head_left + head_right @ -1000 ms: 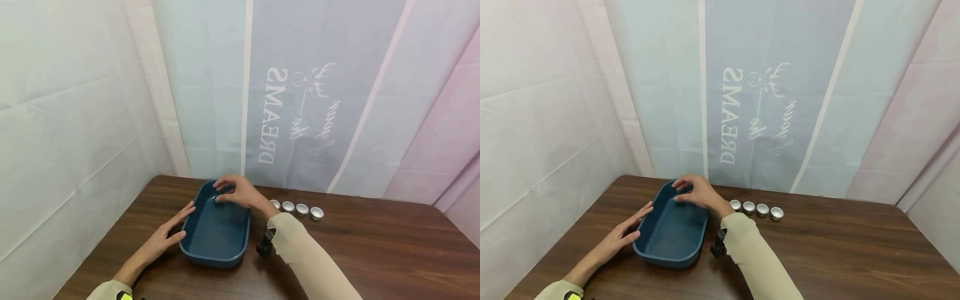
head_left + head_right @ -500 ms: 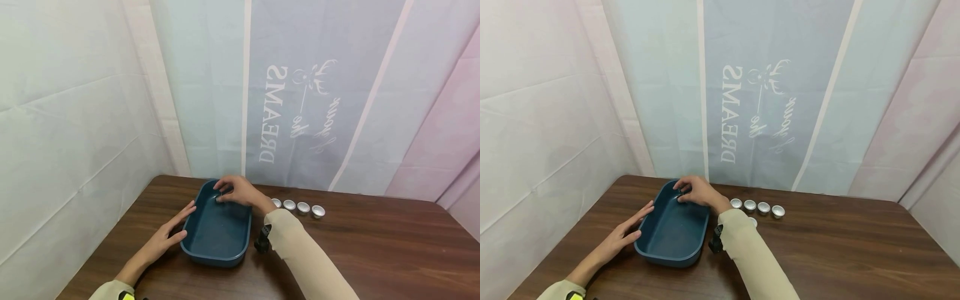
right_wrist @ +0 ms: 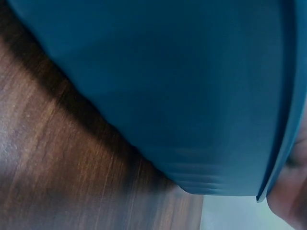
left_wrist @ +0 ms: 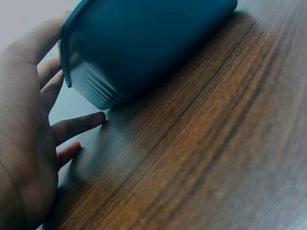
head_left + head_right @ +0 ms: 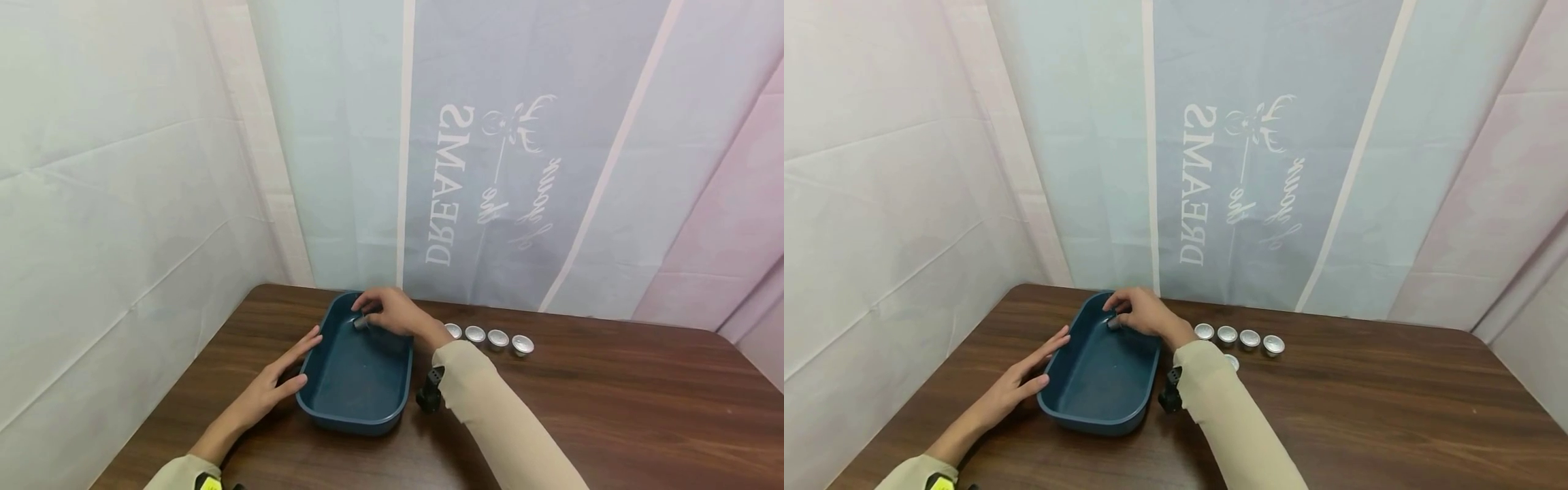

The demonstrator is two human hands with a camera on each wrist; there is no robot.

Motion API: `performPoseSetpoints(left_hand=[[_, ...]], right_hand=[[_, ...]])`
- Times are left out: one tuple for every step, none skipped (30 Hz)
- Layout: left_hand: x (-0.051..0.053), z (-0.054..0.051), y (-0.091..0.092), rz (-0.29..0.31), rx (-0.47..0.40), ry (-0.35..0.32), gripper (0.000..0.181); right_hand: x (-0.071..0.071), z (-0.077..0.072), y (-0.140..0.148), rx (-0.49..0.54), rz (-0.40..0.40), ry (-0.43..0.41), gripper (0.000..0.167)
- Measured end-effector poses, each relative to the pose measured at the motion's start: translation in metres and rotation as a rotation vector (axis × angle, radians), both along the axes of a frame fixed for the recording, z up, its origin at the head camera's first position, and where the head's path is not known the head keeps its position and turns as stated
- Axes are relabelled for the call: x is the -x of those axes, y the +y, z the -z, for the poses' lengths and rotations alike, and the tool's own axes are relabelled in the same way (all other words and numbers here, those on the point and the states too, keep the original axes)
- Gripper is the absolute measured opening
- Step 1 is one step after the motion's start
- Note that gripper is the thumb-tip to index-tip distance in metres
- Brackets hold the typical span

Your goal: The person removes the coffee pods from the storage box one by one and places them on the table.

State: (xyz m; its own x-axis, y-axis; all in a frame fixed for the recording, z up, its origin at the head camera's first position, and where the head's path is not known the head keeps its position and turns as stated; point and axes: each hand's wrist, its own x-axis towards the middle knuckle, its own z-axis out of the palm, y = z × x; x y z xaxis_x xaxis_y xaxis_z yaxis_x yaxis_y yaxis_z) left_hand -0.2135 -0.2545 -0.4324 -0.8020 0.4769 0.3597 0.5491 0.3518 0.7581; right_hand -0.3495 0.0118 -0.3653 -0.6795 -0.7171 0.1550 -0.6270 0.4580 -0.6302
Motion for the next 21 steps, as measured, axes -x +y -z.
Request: performPoseSetpoints(left_hand=[[0.0001, 0.0000, 0.0000, 0.000, 0.001, 0.000, 0.058], [0.0000, -0.0002, 0.0000, -0.001, 0.002, -0.002, 0.058], [-0.0001, -0.0005, 0.0002, -0.001, 0.003, -0.002, 0.058], [-0.0002, -0.0008, 0.0003, -0.002, 0.004, -0.002, 0.058], [-0.0003, -0.0012, 0.0004, -0.002, 0.005, -0.002, 0.058], [-0.0004, -0.0016, 0.0005, -0.003, 0.006, -0.003, 0.058], [-0.0006, -0.0019, 0.0008, -0.004, 0.006, -0.003, 0.058], [-0.0007, -0.0023, 0.0010, -0.003, 0.006, -0.004, 0.058], [-0.0008, -0.0026, 0.0011, -0.004, 0.006, -0.004, 0.058], [-0.0009, -0.0028, 0.0012, -0.005, 0.006, -0.005, 0.058], [-0.0011, -0.0030, 0.0013, -0.006, 0.006, -0.006, 0.058], [-0.0012, -0.0030, 0.0012, -0.008, 0.007, -0.006, 0.058], [-0.0012, -0.0029, 0.0012, -0.009, 0.009, -0.006, 0.058], [-0.0011, -0.0027, 0.0011, -0.008, 0.011, -0.004, 0.058], [-0.0011, -0.0025, 0.0010, -0.010, 0.012, -0.004, 0.058], [-0.0009, -0.0021, 0.0009, -0.009, 0.014, -0.002, 0.058], [-0.0008, -0.0019, 0.0009, -0.009, 0.014, -0.001, 0.058], [-0.0005, -0.0017, 0.0008, -0.007, 0.014, 0.001, 0.058], [-0.0004, -0.0015, 0.0008, -0.006, 0.012, 0.001, 0.058], [-0.0003, -0.0014, 0.0009, -0.005, 0.011, 0.001, 0.058], [-0.0003, -0.0013, 0.0010, -0.004, 0.010, 0.001, 0.058]], right_hand=[[-0.0004, -0.0006, 0.0001, -0.006, -0.001, -0.003, 0.027], [-0.0008, -0.0012, 0.0002, -0.013, -0.003, -0.006, 0.027], [-0.0012, -0.0017, 0.0002, -0.015, -0.010, -0.012, 0.027], [-0.0016, -0.0022, 0.0003, -0.019, -0.018, -0.018, 0.028], [-0.0017, -0.0024, 0.0004, -0.025, -0.024, -0.024, 0.028], [-0.0015, -0.0024, 0.0004, -0.028, -0.030, -0.031, 0.028], [-0.0015, -0.0025, 0.0005, -0.031, -0.034, -0.032, 0.028], [-0.0015, -0.0025, 0.0006, -0.033, -0.037, -0.031, 0.027], [-0.0015, -0.0026, 0.0007, -0.033, -0.041, -0.032, 0.027], [-0.0015, -0.0027, 0.0008, -0.035, -0.043, -0.036, 0.027], [-0.0013, -0.0024, 0.0008, -0.035, -0.046, -0.040, 0.028], [-0.0014, -0.0024, 0.0008, -0.037, -0.051, -0.043, 0.028], [-0.0017, -0.0026, 0.0006, -0.037, -0.057, -0.051, 0.029], [-0.0019, -0.0026, 0.0004, -0.038, -0.063, -0.062, 0.030], [-0.0021, -0.0026, 0.0000, -0.040, -0.068, -0.074, 0.031], [-0.0026, -0.0028, -0.0004, -0.044, -0.068, -0.087, 0.033], [-0.0030, -0.0029, -0.0011, -0.051, -0.068, -0.095, 0.034], [-0.0037, -0.0033, -0.0020, -0.062, -0.066, -0.105, 0.036], [-0.0043, -0.0032, -0.0030, -0.074, -0.062, -0.115, 0.038], [-0.0051, -0.0030, -0.0040, -0.089, -0.057, -0.120, 0.040], [-0.0055, -0.0026, -0.0051, -0.101, -0.052, -0.125, 0.041]])
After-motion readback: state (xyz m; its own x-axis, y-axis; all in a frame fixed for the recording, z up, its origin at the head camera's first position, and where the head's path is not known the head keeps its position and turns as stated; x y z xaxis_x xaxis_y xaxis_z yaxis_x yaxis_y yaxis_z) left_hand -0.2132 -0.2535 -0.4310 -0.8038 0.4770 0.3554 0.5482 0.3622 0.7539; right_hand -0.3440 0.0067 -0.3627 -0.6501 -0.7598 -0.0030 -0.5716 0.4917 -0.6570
